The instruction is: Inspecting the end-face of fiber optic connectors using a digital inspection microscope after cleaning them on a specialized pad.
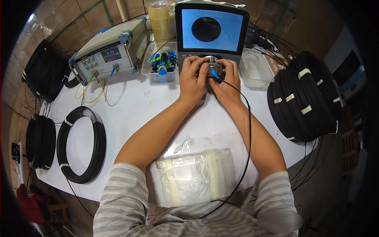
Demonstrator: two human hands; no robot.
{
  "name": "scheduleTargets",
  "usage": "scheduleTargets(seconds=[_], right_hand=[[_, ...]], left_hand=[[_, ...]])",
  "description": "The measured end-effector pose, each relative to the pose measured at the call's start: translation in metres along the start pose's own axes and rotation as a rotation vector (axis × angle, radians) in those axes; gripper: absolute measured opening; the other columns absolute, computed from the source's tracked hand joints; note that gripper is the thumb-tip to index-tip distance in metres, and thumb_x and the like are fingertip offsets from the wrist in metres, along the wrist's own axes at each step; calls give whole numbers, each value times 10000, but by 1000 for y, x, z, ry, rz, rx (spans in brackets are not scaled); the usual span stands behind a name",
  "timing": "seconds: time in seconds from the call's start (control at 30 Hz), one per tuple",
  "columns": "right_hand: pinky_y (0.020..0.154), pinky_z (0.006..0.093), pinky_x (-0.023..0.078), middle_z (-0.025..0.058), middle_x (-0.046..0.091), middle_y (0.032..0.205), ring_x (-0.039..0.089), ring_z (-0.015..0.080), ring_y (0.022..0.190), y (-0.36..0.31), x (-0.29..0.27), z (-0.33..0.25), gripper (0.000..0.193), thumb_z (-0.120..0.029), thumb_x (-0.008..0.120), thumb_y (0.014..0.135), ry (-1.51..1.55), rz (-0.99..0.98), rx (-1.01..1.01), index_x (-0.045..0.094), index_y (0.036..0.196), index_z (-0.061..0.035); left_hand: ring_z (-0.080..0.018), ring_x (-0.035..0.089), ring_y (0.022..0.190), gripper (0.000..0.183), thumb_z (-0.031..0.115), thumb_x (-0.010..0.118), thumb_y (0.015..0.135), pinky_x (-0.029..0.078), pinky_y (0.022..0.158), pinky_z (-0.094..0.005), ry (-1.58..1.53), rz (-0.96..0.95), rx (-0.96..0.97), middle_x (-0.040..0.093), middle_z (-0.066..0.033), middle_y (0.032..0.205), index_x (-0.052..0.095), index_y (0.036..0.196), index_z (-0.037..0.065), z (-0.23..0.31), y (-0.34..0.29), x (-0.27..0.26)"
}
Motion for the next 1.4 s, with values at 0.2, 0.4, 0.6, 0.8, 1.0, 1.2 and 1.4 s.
scheduleTargets(seconds=[0.2,0.4,0.6,0.8,1.0,1.2,1.4], right_hand=[[866,440,553,112,556,1228,638,360,1076,-1,2,4,623,-64,828,723,22,-12,18,532,1269,-119],[875,438,550,110,557,1224,632,367,1098,-2,0,1,639,-49,825,727,36,-14,5,555,1296,-159],[878,427,551,108,557,1213,634,355,1097,-1,2,4,652,-47,830,729,61,-31,30,566,1311,-178],[880,421,554,105,549,1220,640,343,1077,2,3,8,676,-25,824,733,82,-53,34,572,1334,-202],[898,413,555,111,541,1245,634,337,1101,-2,8,10,685,-45,827,745,98,-90,43,566,1356,-209],[921,400,542,131,546,1300,623,337,1082,-6,-24,-20,597,-120,859,762,154,88,-140,625,1307,-189],[873,363,529,95,648,1107,622,291,1040,-8,-32,-39,270,-123,852,783,76,80,-296,776,1041,-144]], left_hand=[[-190,636,878,204,178,647,1015,531,764,-298,1,-2,5,583,-102,1117,704,1129,19,1,0,1],[-176,638,889,190,168,634,1026,536,771,-288,66,-5,50,594,-95,1102,680,1110,5,7,1,-1],[-151,634,904,184,156,629,1031,539,774,-270,101,-20,63,586,-87,1104,666,1105,-8,3,2,-2],[-161,639,908,188,165,639,1026,541,778,-280,85,-23,34,587,-92,1092,665,1091,-10,1,6,-2],[-184,639,853,193,183,655,1013,530,756,-295,104,-3,30,599,-101,1074,667,1078,1,-1,2,-6],[-210,620,852,214,199,657,1004,512,743,-314,127,-18,57,595,-98,1035,713,1154,56,12,-3,-6],[-242,610,881,235,198,655,991,507,754,-336,184,-34,101,579,-99,997,753,1186,112,11,1,-4]])
Point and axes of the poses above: each hand's wrist, its own y-axis towards the middle knuckle, its own x-axis out of the palm, z = x × y, the point moved 10 cm from there along y, towards the middle knuckle
